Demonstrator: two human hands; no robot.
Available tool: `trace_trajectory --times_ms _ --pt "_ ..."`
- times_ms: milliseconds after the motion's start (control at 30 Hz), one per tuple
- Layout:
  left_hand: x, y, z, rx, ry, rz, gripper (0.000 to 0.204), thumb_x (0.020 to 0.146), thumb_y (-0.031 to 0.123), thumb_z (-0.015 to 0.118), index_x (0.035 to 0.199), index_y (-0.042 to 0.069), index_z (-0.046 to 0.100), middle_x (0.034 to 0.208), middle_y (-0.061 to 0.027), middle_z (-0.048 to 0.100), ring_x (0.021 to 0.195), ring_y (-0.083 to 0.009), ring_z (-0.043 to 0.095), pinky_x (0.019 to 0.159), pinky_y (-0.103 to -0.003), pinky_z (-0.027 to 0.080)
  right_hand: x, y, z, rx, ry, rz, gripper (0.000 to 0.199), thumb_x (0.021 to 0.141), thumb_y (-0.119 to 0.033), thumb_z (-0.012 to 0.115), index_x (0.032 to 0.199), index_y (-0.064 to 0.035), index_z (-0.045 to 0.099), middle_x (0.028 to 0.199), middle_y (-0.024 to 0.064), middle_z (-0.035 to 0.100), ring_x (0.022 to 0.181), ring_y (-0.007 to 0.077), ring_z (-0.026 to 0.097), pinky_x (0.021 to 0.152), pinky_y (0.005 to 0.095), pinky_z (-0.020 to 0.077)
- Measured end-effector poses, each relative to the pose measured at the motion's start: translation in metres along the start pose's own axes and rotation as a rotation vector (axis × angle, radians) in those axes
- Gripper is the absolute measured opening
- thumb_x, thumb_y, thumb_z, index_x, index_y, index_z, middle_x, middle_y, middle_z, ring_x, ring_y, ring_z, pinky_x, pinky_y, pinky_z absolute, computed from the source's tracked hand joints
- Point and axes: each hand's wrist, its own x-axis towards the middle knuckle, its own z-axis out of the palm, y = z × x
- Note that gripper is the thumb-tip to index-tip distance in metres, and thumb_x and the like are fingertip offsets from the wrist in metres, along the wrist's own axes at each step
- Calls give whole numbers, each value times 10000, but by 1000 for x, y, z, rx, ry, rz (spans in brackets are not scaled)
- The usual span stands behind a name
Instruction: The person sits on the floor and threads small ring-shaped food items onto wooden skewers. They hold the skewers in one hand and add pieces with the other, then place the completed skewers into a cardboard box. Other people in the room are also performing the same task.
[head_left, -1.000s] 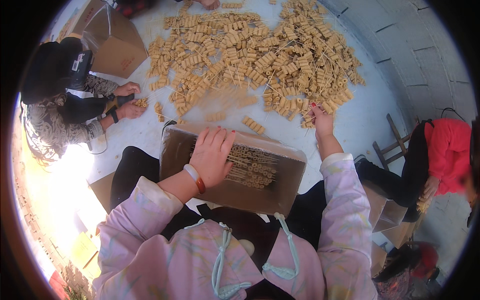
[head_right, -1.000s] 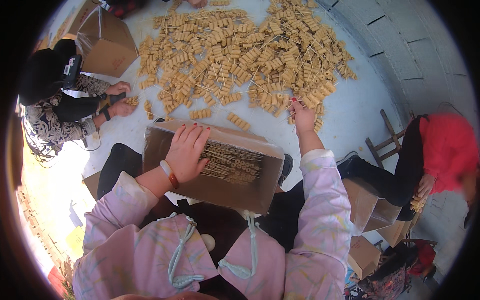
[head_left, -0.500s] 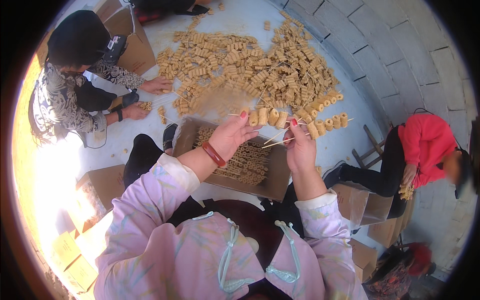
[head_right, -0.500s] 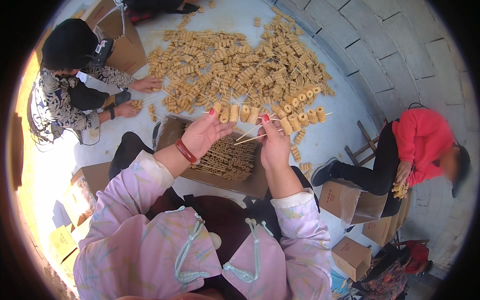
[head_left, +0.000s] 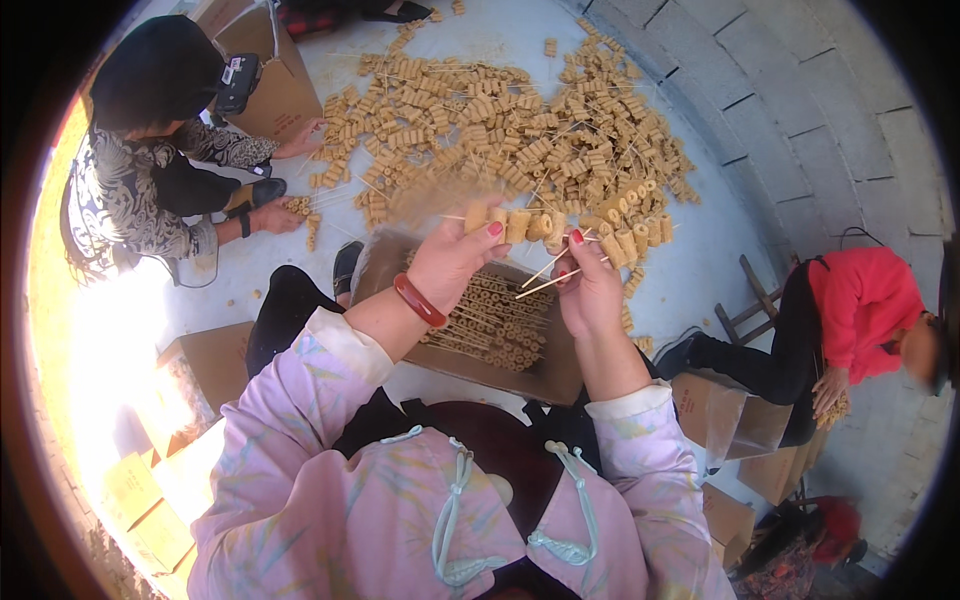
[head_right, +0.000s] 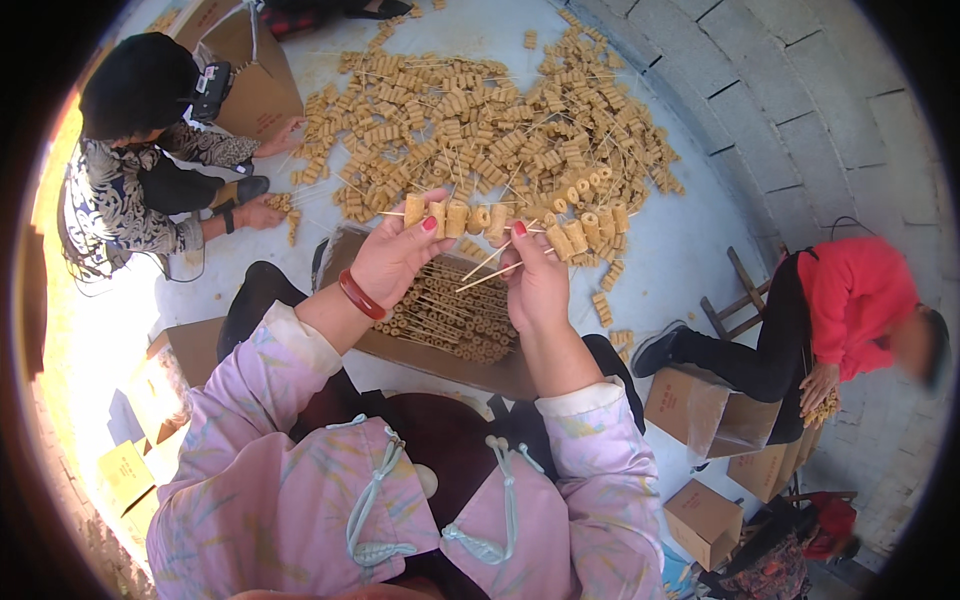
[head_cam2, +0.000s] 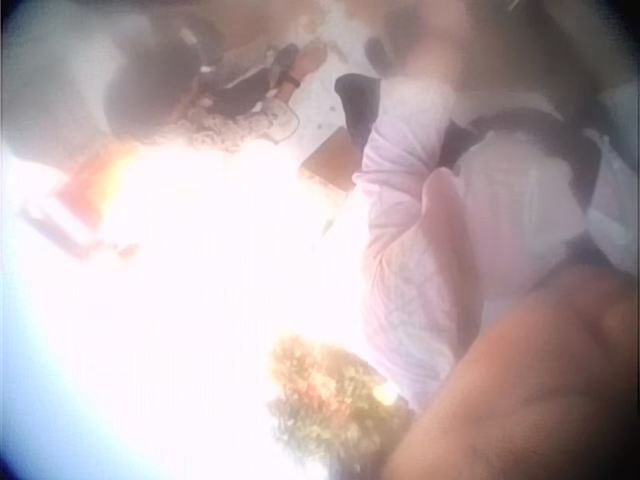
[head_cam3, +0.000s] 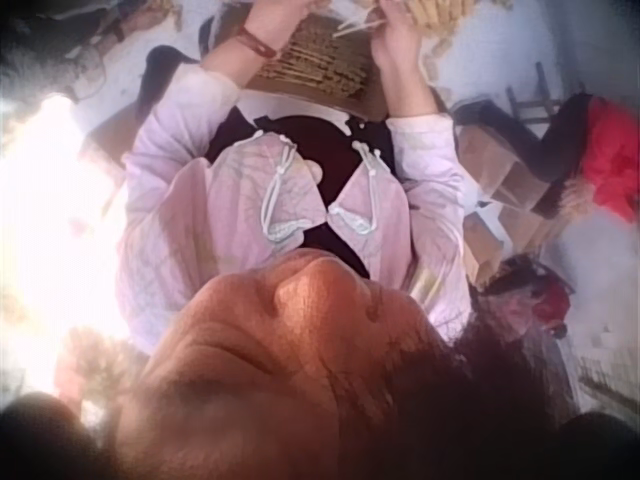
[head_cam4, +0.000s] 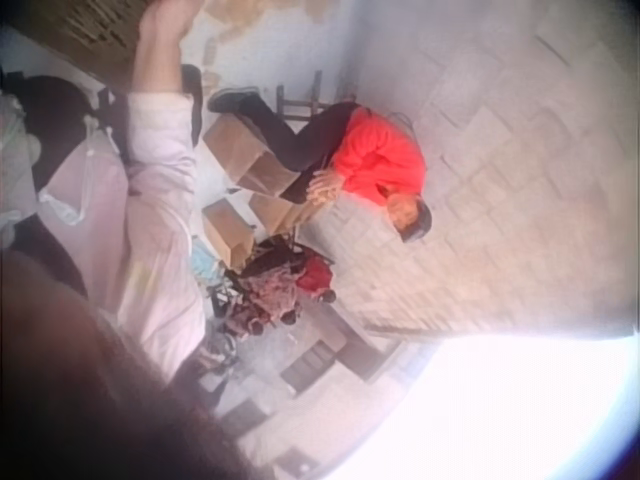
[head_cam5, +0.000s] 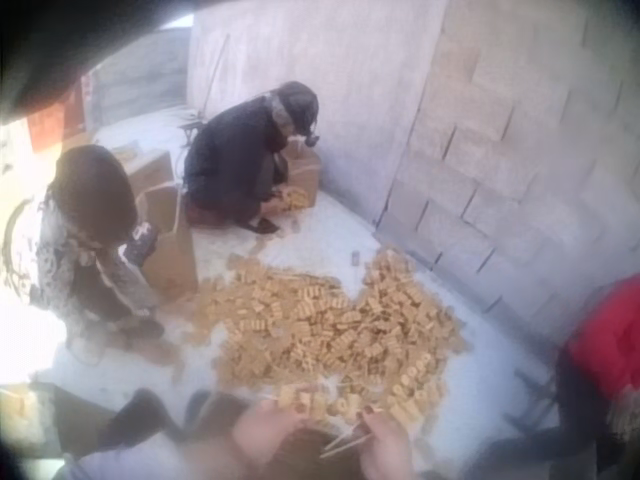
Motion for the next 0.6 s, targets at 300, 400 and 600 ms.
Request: trace_trajectory --times_ms 300,400,600 --pt "-8 -17 13 -69 96 -41 295 938 146 585 1216 62 534 1193 -88 608 1115 -218 586 996 -387 453 -8 16 8 0 -67 91 190 919 -178 614 1042 -33 622 826 50 644 603 91 501 560 207 394" --pt "-4 -8 8 -114 142 28 222 933 137 592 1138 55 567 1111 -80 641 1052 -221 613 947 -403 485 -10 15 4 -87 -49 115 181 931 -161 587 1041 -25 633 795 49 648 614 89 501 573 209 398" --pt "10 9 -12 -93 219 30 215 921 94 571 1112 -3 557 1077 -116 644 1031 -260 631 962 -429 491 -3 6 -11 -442 22 -45 196 941 -147 569 1058 -4 636 786 35 627 652 103 537 629 210 424"
